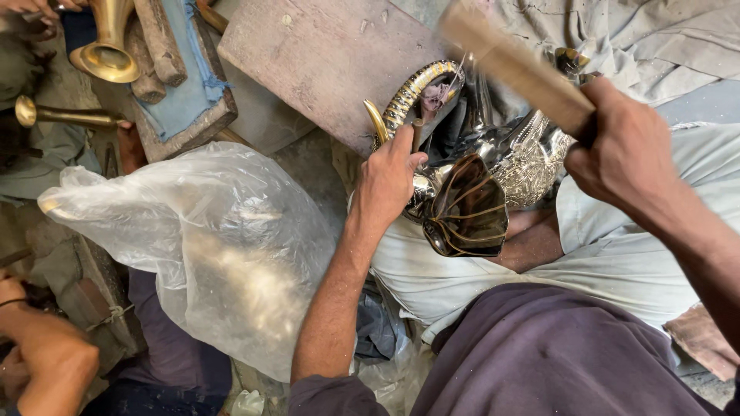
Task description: The person sits cross-legged on the floor and uses a wooden mallet to repeatedly strike a small metal chisel held against an ornate silver-colored metal object. The person adjusts the object's position and the chisel placement while continuing to hammer.
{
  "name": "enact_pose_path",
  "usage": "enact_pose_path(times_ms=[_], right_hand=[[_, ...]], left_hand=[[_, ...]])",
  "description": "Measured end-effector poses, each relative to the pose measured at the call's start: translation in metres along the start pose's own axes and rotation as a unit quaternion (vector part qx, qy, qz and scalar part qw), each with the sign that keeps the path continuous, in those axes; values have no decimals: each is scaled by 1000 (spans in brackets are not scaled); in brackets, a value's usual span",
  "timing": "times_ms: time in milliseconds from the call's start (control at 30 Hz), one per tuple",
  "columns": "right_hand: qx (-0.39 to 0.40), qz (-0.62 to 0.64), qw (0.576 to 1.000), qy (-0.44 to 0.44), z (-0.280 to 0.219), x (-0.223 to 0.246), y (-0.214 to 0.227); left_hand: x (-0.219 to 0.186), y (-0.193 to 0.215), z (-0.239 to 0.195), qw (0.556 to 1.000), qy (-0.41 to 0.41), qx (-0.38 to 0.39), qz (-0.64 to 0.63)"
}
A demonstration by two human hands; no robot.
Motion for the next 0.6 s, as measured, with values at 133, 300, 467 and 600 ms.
enact_pose_path(times_ms=[133,300,467,600], right_hand=[[0,19,1000,-5,-4,2,-4],[35,-85,996,4,2,3,-15],[57,-177,982,21,4,-6,-19],[28,-52,998,8,2,0,-16]], left_hand=[[1,0,-2,1000,6,-5,-4],[0,3,-1,1000,-12,-14,-1],[2,3,-6,999,-13,-32,-7],[1,6,-6,999,-26,-48,-1]])
Point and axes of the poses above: each hand's wrist, its own z-axis towards the middle knuckle, its own y-axis out of the back of the hand, x = y × z, the point moved 9 cm from there along z, towards the middle knuckle, and after that the axes turned 2 degrees about -y, right-handed, at the moved point
